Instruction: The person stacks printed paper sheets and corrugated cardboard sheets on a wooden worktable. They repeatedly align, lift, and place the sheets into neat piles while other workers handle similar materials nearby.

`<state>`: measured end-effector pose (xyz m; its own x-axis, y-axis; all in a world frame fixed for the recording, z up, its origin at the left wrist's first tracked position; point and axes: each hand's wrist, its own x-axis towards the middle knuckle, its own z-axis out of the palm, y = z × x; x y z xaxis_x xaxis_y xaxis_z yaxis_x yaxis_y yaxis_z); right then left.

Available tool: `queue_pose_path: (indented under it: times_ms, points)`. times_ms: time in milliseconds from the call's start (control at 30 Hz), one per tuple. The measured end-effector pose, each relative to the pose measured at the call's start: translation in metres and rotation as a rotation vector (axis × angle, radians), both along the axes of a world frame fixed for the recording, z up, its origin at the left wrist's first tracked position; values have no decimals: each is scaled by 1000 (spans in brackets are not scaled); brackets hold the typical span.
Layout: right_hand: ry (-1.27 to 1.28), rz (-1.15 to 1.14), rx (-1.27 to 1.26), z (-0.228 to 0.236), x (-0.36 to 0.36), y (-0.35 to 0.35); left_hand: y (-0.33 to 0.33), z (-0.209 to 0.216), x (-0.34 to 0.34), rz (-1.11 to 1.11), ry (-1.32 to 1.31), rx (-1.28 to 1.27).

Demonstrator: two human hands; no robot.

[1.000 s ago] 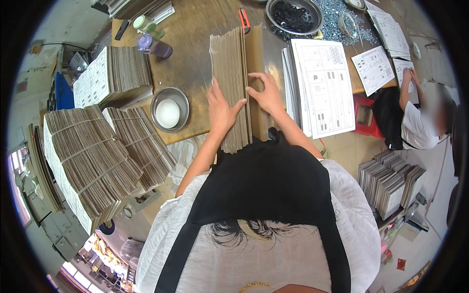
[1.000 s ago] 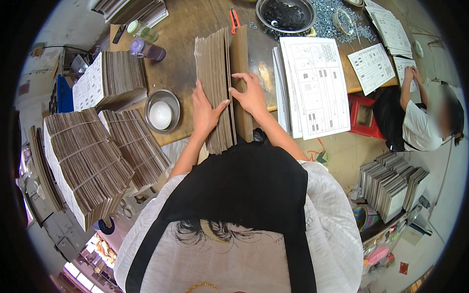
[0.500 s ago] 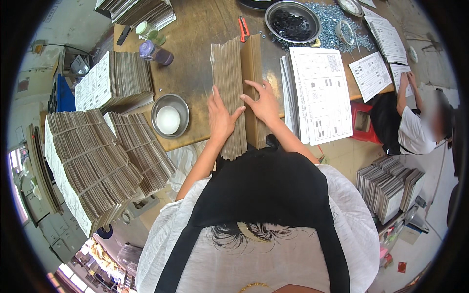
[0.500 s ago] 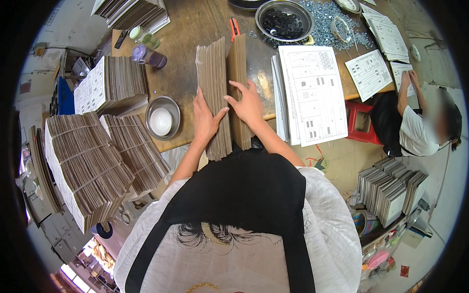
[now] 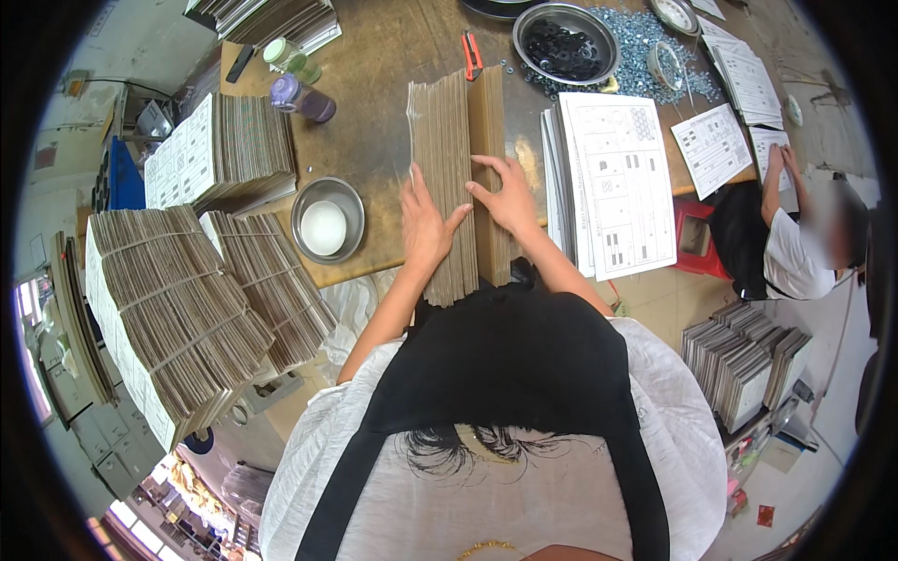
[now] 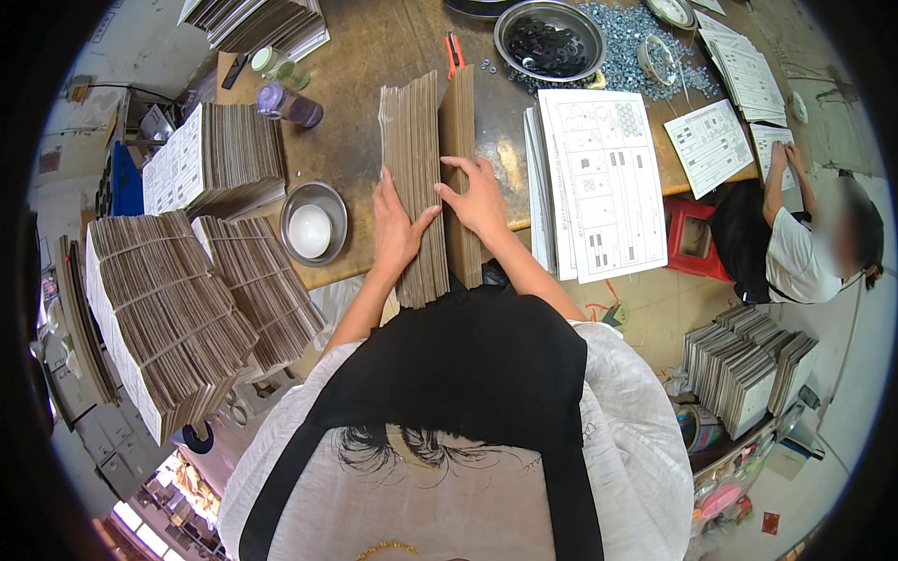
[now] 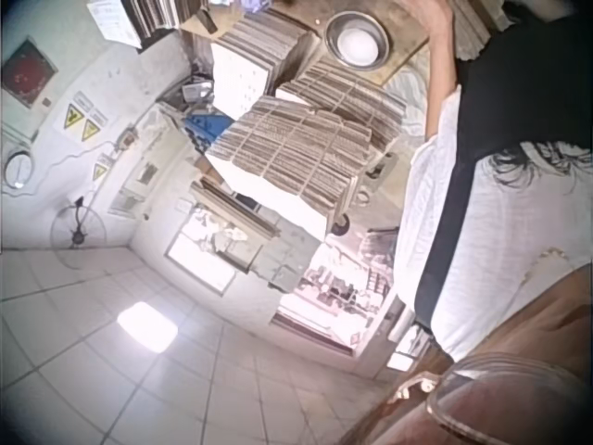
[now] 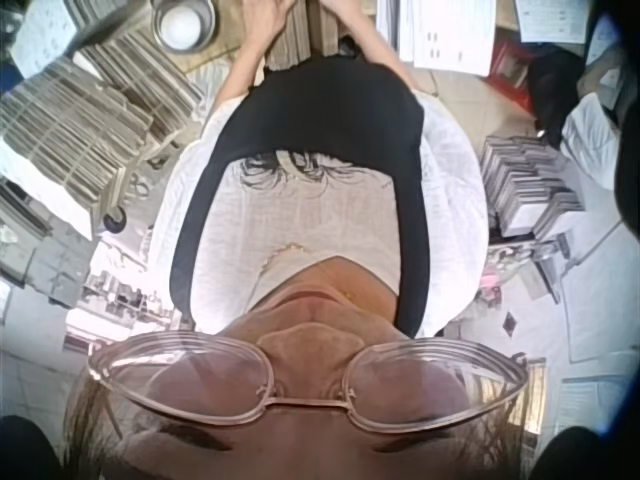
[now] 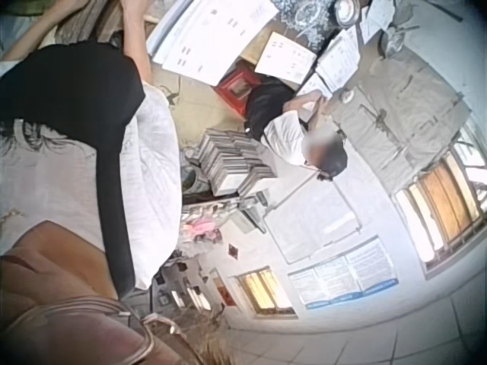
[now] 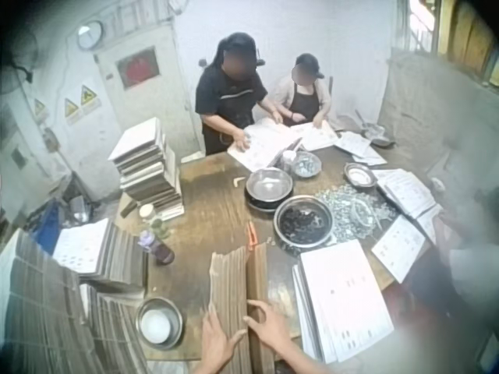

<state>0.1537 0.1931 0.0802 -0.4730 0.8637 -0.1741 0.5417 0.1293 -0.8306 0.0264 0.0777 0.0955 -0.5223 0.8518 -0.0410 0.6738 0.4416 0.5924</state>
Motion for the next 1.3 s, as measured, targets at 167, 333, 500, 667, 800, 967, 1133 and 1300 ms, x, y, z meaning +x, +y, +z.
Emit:
queue_pose_path:
  times_ms: [167,333,500,667,800,967,1133,1300]
  points:
    - [7,2,-1,-15,7,3,0,-3,-2,-4,-35,-6]
    - [-26,-72,164,2,4,-5,3,-5,-1,-7,-59,20]
    - [-35,-122,-9,66,39,28,3,-7,-4,-14,7,59]
    - [-67,-261,601,212,99,22,-5,-2,-7,5,-25,42]
    - [-350,-509,755,203,115,22,-1,2,-4,8,-62,21]
    - [-607,-353,805,54,147,40,1,-4,0,5,-39,27]
    - [-548,-140,475,-10,123,-2,2,3,4,41,-77,-23]
    - [83,17,-71,9,47,1,-1,-1,-1,7,-41,57]
